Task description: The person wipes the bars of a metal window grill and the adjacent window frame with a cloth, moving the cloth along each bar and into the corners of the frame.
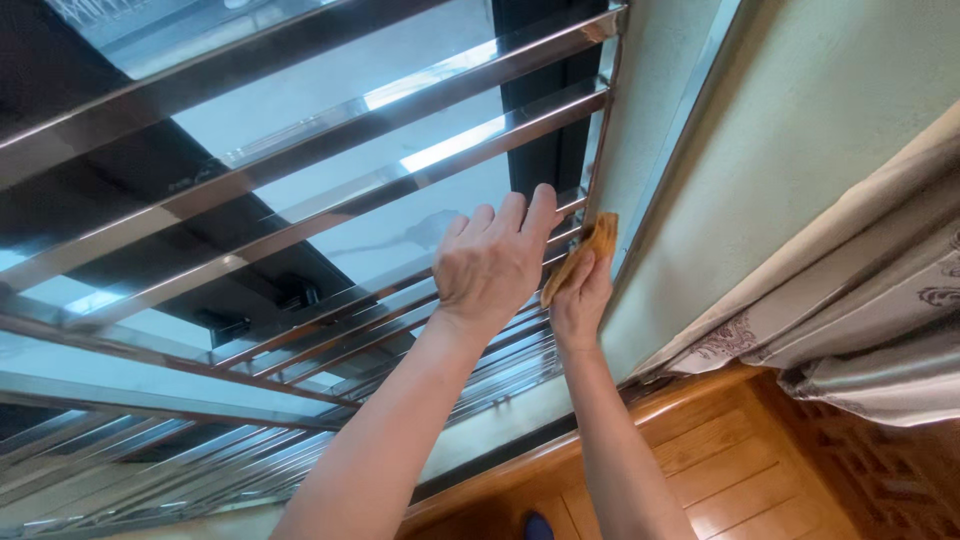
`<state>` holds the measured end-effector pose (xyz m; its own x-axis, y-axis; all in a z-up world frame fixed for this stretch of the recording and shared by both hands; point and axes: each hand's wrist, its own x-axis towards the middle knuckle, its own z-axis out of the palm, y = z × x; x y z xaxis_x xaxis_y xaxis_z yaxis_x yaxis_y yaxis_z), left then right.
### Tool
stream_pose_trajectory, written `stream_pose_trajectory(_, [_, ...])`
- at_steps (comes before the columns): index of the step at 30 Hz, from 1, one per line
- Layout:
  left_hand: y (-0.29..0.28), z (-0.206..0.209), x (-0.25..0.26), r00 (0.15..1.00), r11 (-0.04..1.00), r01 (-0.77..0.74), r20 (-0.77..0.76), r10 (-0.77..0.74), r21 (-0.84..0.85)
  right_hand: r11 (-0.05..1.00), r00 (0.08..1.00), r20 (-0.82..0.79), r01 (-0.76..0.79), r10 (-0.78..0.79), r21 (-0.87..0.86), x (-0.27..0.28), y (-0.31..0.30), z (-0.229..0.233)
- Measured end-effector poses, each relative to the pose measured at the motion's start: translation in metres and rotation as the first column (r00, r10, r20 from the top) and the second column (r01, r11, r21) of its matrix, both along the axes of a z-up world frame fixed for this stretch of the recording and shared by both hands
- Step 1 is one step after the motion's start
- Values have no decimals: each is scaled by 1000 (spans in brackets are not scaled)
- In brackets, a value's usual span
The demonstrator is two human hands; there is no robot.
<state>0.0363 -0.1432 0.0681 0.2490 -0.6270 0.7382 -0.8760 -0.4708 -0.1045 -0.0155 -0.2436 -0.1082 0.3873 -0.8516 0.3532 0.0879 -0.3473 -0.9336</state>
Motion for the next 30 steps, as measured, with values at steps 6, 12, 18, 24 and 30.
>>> stream_pose_trajectory(6, [-5,-4,3,992,996,-80,93,83,-35,972,942,332,36,45,-233,30,-33,96])
stream_pose_trajectory(12, [-6,-15,7,991,995,-82,97,88,-59,918,918,388,87,76,-386,39,-34,127])
stream_pose_trajectory(18, [-10,-13,4,990,993,-103,92,109,-61,974,952,303,106,-42,-199,30,-16,45])
stream_pose_trajectory(24, [-11,-12,4,984,992,-118,126,122,-41,993,981,164,112,-106,-26,18,-3,-65])
stream_pose_trajectory(30, [-13,-13,2,982,992,-110,150,118,-59,972,972,31,235,-235,-2,19,3,-101])
